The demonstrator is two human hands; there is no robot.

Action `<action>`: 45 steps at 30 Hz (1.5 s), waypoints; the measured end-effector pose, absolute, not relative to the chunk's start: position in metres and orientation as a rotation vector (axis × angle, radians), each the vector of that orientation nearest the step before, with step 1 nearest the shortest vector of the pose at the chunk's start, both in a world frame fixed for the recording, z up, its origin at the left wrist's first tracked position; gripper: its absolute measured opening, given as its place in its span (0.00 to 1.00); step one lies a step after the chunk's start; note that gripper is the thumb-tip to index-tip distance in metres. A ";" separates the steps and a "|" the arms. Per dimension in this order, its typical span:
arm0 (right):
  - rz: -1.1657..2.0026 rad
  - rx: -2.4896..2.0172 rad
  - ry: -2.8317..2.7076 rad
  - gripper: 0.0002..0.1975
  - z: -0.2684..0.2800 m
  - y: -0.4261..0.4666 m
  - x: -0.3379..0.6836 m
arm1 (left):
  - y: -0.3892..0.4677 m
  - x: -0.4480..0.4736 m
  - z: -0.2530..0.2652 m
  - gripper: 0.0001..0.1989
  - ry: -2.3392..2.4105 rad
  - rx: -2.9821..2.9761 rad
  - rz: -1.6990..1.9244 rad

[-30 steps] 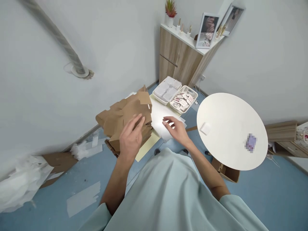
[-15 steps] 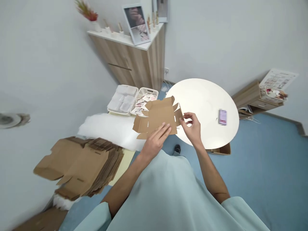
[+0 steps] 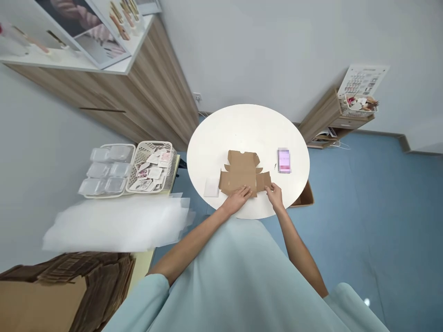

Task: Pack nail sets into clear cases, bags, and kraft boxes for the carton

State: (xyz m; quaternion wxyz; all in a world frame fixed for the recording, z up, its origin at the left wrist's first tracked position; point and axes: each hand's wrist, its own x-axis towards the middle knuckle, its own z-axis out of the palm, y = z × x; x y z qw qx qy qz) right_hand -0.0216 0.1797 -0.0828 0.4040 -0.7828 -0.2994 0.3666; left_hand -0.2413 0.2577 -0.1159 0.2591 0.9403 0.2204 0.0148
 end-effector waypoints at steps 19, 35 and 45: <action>0.904 -2.229 -1.250 0.31 -0.088 0.251 0.010 | 0.275 -0.270 -0.158 0.34 1.035 2.174 -0.016; 1.121 -2.152 -1.536 0.64 -0.117 0.246 -0.014 | 0.266 -0.268 -0.133 0.15 1.338 1.960 0.148; 1.160 -2.230 -1.645 0.70 -0.113 0.216 -0.019 | 0.281 -0.257 -0.122 0.37 1.478 1.902 0.088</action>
